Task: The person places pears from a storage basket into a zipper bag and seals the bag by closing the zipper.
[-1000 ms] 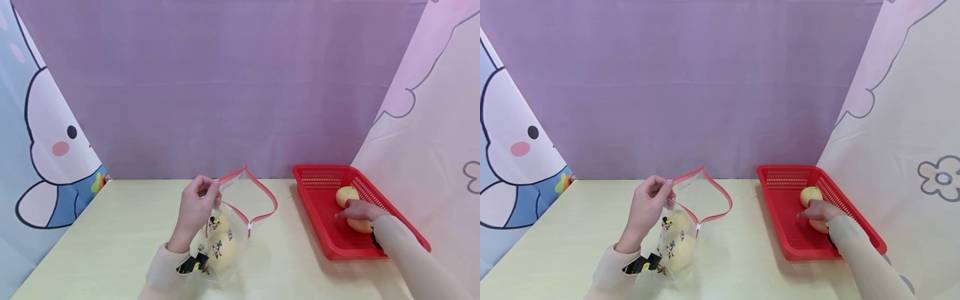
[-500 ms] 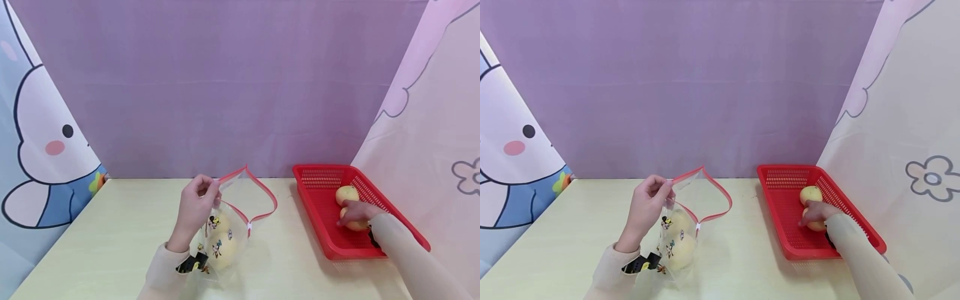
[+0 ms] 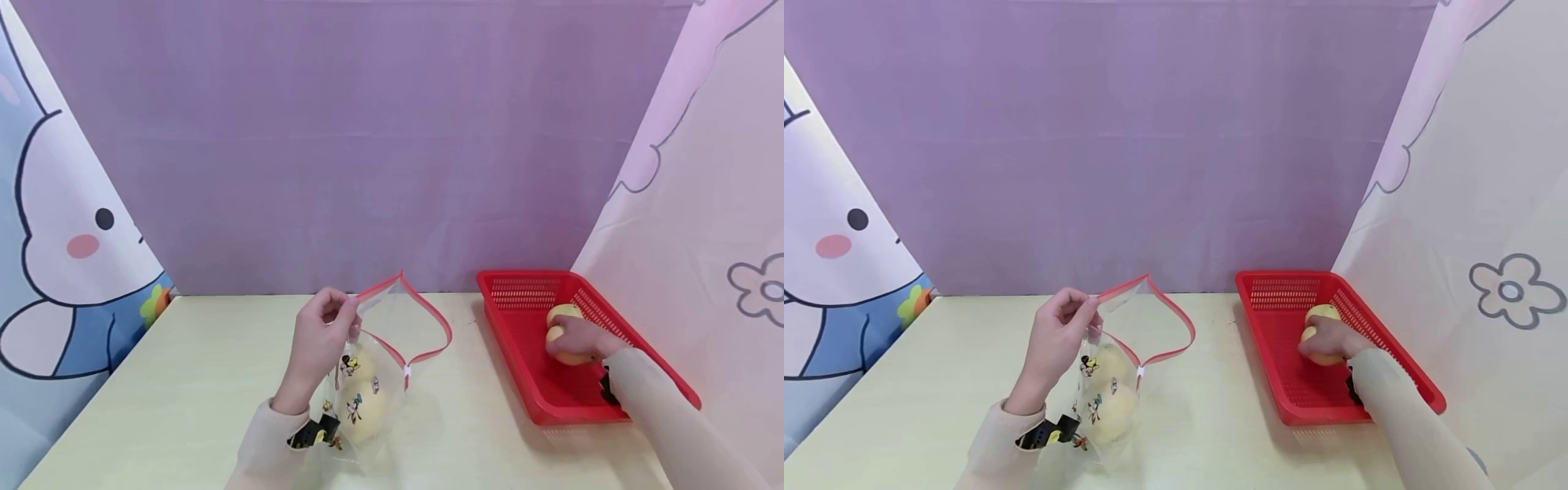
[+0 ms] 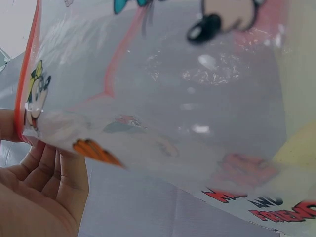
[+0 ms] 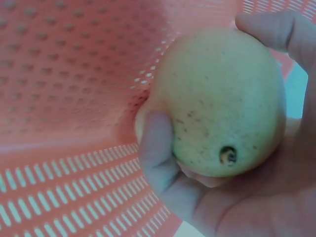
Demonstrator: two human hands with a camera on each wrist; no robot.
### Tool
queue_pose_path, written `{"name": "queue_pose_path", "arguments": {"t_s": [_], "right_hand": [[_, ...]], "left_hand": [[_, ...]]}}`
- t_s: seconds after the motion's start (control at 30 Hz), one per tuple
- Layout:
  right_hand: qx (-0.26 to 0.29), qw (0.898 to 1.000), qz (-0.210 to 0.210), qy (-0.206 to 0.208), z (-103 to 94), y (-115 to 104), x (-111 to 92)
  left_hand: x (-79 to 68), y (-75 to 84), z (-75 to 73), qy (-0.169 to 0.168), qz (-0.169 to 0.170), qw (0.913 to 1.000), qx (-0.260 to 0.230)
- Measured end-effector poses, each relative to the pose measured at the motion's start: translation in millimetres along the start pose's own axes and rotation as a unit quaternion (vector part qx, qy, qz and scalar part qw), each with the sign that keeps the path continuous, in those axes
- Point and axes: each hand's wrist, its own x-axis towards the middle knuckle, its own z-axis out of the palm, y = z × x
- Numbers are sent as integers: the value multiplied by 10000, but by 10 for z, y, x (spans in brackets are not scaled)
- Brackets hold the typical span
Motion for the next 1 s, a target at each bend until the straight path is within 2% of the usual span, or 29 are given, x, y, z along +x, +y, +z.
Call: {"name": "queue_pose_path", "arguments": {"t_s": [0.1, 0.23, 0.6, 0.8, 1.0], "right_hand": [[-238, 9985, -376, 319, -31, -55, -5], [-390, 9955, -708, 500, -40, -118, -4], [87, 9938, -814, 749, -84, -260, -85], [31, 9904, -1049, 905, -178, -342, -149], [35, 9885, -1115, 1026, -226, -418, -183]], "left_hand": [[-10, 5, -15, 53, -58, 10000, 1], [-4, 7, -26, 33, -5, 10000, 22], [13, -5, -35, 2, 37, 10000, 72], [9, 1, -34, 1, 57, 9999, 83], [-2, 5, -39, 2, 70, 10000, 66]]}}
